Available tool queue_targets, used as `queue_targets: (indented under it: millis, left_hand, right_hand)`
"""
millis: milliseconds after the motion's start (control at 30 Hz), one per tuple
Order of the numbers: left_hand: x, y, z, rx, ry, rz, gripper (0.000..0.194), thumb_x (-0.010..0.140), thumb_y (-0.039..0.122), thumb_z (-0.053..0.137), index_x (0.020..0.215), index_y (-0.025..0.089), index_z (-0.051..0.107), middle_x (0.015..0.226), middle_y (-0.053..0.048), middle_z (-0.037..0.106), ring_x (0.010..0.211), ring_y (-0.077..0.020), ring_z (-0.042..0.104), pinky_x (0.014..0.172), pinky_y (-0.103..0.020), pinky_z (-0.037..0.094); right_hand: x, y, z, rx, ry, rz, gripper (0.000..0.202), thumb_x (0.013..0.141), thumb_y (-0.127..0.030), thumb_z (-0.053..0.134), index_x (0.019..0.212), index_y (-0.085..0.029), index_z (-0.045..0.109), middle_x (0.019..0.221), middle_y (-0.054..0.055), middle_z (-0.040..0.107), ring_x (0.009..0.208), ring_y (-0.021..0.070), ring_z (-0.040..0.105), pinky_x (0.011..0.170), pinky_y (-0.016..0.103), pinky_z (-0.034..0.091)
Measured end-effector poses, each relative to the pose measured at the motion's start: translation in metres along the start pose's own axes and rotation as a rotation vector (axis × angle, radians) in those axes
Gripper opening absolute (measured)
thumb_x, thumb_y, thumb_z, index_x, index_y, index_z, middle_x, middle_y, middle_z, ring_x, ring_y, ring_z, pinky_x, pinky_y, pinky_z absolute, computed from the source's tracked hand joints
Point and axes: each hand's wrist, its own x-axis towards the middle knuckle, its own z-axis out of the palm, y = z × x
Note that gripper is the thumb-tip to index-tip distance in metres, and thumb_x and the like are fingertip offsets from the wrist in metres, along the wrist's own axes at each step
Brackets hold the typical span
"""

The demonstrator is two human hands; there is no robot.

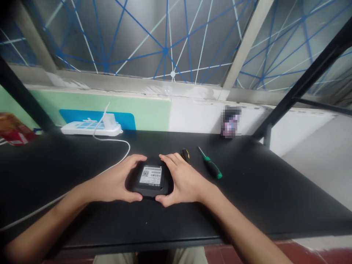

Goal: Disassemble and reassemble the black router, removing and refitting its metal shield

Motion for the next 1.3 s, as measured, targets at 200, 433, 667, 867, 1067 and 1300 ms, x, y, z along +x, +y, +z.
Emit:
queue_targets:
  millis: [200, 433, 667, 867, 1067, 1300]
  left_hand:
    - [-0.0013, 0.0035, 0.0003, -0.008, 0.03, 0.017, 0.086, 0.065, 0.039, 0.084, 0.136, 0.023, 0.037, 0.136, -0.016, 0.048, 0.125, -0.0391, 0.053, 0.101, -0.055, 0.045]
    - [-0.0018, 0.0056, 0.0014, -0.045, 0.064, 0.016, 0.079, 0.062, 0.037, 0.087, 0.124, 0.025, 0.039, 0.126, -0.012, 0.051, 0.12, -0.0384, 0.057, 0.097, -0.055, 0.049]
    - [-0.004, 0.002, 0.0032, -0.138, 0.024, -0.023, 0.084, 0.064, 0.037, 0.087, 0.128, 0.025, 0.034, 0.137, -0.016, 0.048, 0.126, -0.0392, 0.056, 0.1, -0.056, 0.049]
    - [-0.0034, -0.0023, -0.0005, -0.201, -0.007, 0.002, 0.09, 0.066, 0.04, 0.087, 0.134, 0.025, 0.03, 0.144, -0.018, 0.042, 0.133, -0.0385, 0.049, 0.108, -0.057, 0.043]
    - [-0.0041, 0.0031, -0.0012, -0.069, 0.05, 0.029, 0.089, 0.064, 0.036, 0.084, 0.134, 0.025, 0.03, 0.135, -0.015, 0.044, 0.125, -0.0369, 0.051, 0.103, -0.057, 0.045]
    - [-0.0035, 0.0048, -0.0019, -0.087, 0.124, 0.075, 0.086, 0.062, 0.038, 0.084, 0.13, 0.025, 0.033, 0.134, -0.013, 0.044, 0.126, -0.0372, 0.049, 0.105, -0.058, 0.044]
  right_hand:
    - [-0.0022, 0.0004, -0.0019, 0.06, -0.041, 0.027, 0.115, 0.065, -0.056, 0.081, 0.154, -0.007, 0.029, 0.142, 0.024, 0.049, 0.131, 0.0371, 0.047, 0.111, 0.057, 0.044]
    - [-0.0038, 0.0064, -0.0029, 0.118, -0.032, 0.012, 0.112, 0.065, -0.062, 0.082, 0.155, -0.019, 0.032, 0.148, 0.02, 0.049, 0.135, 0.0367, 0.049, 0.113, 0.057, 0.043]
    - [-0.0047, 0.004, -0.0048, 0.092, -0.035, 0.051, 0.117, 0.064, -0.058, 0.083, 0.156, -0.015, 0.026, 0.146, 0.02, 0.055, 0.132, 0.0371, 0.056, 0.11, 0.057, 0.046]
    - [-0.0053, 0.0032, -0.0031, 0.1, -0.012, 0.063, 0.112, 0.064, -0.055, 0.082, 0.154, -0.016, 0.028, 0.141, 0.019, 0.058, 0.128, 0.0363, 0.058, 0.108, 0.056, 0.048]
    - [-0.0055, 0.0052, 0.0004, 0.09, 0.023, -0.013, 0.11, 0.066, -0.057, 0.081, 0.154, -0.018, 0.027, 0.141, 0.019, 0.054, 0.129, 0.0363, 0.054, 0.108, 0.057, 0.047]
    - [-0.0069, 0.0013, -0.0029, 0.095, -0.022, -0.02, 0.117, 0.067, -0.063, 0.08, 0.158, -0.023, 0.019, 0.149, 0.019, 0.046, 0.136, 0.0381, 0.046, 0.111, 0.059, 0.043]
